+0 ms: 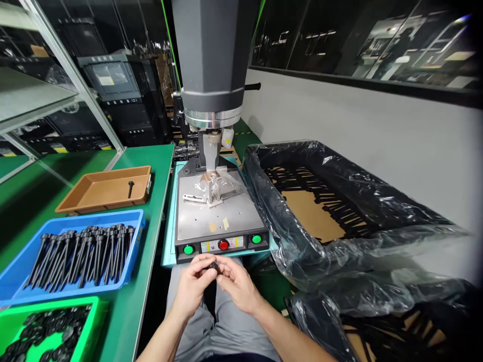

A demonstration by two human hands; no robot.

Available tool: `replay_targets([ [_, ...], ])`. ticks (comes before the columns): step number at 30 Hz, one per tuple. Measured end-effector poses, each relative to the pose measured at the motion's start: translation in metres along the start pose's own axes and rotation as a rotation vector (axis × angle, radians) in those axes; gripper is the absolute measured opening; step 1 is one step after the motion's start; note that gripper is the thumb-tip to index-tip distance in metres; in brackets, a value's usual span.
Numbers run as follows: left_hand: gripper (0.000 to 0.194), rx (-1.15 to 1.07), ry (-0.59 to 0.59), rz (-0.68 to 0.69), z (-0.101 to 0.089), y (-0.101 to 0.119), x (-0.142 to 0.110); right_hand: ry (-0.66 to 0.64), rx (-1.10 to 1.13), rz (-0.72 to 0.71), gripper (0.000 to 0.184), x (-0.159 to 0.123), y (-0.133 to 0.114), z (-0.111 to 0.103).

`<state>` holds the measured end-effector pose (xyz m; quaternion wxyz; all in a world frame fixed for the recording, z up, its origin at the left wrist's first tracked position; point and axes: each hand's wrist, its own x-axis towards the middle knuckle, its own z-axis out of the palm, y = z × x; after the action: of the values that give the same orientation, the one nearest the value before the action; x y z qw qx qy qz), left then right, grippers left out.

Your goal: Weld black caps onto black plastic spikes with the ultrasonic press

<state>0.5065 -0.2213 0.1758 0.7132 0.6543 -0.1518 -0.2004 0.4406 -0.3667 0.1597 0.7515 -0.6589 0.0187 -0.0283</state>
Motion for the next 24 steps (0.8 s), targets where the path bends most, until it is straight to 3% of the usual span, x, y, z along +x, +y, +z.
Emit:
replay_targets([
  [5, 0.031, 0.046, 0.019, -0.006, 0.012, -0.01, 0.016, 0.006, 0.063, 0.098, 0.044, 0.013, -0.001, -0.015],
  [9, 0.047, 0.08, 0.022, -0.012, 0.013, -0.008, 0.037, 0.061, 0.134, 0.132, 0.041, 0.031, -0.004, -0.029],
  [14, 0.067, 0.039, 0.164, 0.059, -0.004, 0.02, 0.087, 0.207, 0.209, 0.089, 0.036, 0.068, -0.013, -0.052],
  [19, 0.073, -0.078, 0.112, 0.087, -0.015, 0.056, 0.148, 0.272, 0.208, 0.01, 0.04, 0.12, -0.025, -0.064],
  [24, 0.07, -0.057, 0.051, 0.091, -0.011, 0.065, 0.189, 0.283, 0.179, 0.012, 0.039, 0.166, -0.036, -0.063],
])
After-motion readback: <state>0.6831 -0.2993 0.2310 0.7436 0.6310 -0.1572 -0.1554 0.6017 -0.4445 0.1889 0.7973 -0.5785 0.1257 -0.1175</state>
